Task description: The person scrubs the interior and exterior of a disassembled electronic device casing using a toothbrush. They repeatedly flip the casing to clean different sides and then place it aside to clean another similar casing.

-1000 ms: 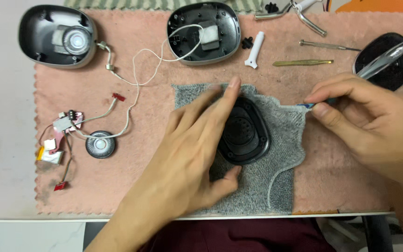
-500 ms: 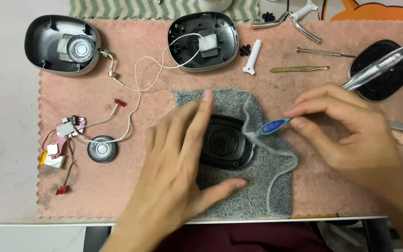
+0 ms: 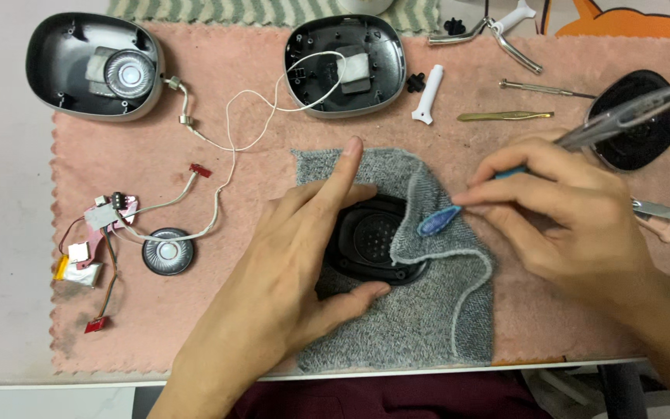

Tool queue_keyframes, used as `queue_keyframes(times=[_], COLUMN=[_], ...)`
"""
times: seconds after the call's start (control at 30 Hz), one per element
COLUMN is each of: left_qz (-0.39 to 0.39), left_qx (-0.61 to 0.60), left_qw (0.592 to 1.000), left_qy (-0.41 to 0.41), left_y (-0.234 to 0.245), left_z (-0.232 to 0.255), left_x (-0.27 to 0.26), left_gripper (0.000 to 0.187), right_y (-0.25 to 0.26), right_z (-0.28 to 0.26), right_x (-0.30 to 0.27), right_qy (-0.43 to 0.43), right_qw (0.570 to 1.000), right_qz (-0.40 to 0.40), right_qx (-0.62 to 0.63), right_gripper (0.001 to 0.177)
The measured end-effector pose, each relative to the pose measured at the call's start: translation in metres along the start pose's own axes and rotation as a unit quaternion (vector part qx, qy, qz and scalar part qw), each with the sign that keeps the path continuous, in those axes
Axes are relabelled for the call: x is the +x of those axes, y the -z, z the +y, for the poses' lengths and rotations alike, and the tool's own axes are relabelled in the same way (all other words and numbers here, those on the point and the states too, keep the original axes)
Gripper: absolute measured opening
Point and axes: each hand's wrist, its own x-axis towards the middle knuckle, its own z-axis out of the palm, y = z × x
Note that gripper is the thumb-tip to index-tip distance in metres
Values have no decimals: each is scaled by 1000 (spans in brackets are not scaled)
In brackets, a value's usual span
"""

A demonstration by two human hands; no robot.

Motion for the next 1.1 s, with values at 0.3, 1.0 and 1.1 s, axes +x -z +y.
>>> queue_keyframes(times=[0.3, 1.0, 1.1], left_qz=[6, 172, 32], left_qx=[-25, 223, 191], left_qw=[1000, 943, 979], left_qy=[0, 175, 60], left_y=[-1, -55, -6], left_z=[0, 43, 32], left_x=[1, -16, -16], left_gripper=[119, 158, 149], right_y=[0, 3, -2], right_z=[0, -7, -16], right_x=[5, -4, -3], right_qy=[-8, -106, -127], right_qw=[999, 991, 986], right_qz=[-16, 13, -9], right_qx=[27, 77, 106], right_gripper=[12, 12, 19])
